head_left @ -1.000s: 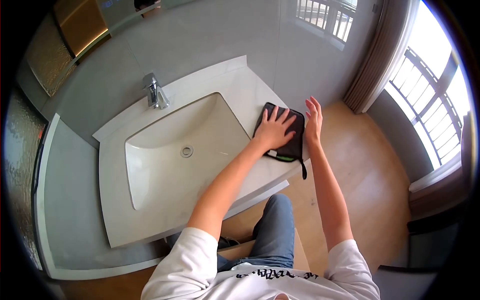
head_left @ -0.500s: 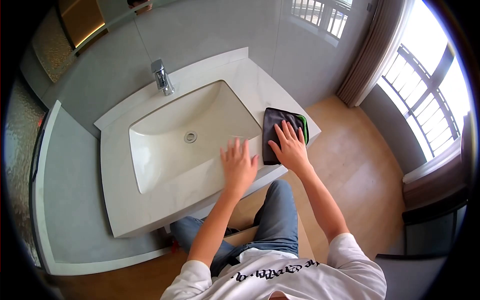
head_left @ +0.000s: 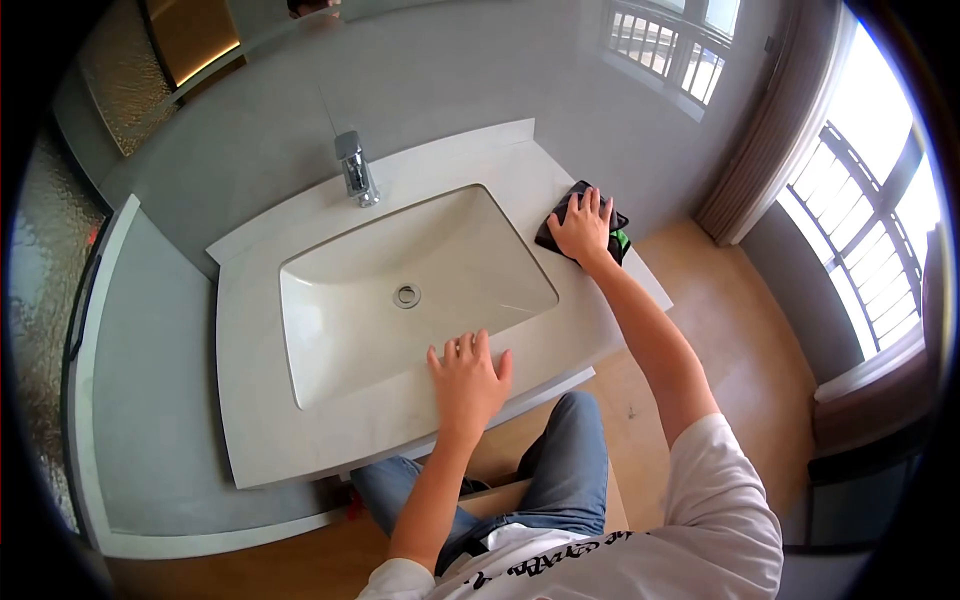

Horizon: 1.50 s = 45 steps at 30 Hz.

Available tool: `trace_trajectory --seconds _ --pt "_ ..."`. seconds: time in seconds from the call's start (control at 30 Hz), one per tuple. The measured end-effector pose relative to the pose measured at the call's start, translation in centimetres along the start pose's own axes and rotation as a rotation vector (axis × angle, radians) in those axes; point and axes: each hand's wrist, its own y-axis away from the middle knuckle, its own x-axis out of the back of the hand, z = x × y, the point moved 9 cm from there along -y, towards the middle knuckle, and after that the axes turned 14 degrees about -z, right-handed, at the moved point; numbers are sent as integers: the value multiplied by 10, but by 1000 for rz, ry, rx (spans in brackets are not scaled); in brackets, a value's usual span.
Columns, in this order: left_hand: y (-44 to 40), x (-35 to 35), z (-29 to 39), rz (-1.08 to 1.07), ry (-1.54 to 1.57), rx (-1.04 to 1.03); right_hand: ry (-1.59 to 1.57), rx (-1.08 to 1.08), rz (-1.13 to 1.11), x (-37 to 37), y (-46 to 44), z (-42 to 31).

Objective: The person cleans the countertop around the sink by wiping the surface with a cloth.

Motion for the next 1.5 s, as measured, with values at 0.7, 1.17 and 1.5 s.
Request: trace_trajectory --seconds 0.7,1.17,1.5 --pt "7 3 2 80 40 -54 -7 392 -242 17 203 9" --pt "0 4 3 -61 50 -16 -33 109 -235 -10 -11 -14" --pt "4 6 5 76 39 -48 -158 -5 -116 0 -24 -9"
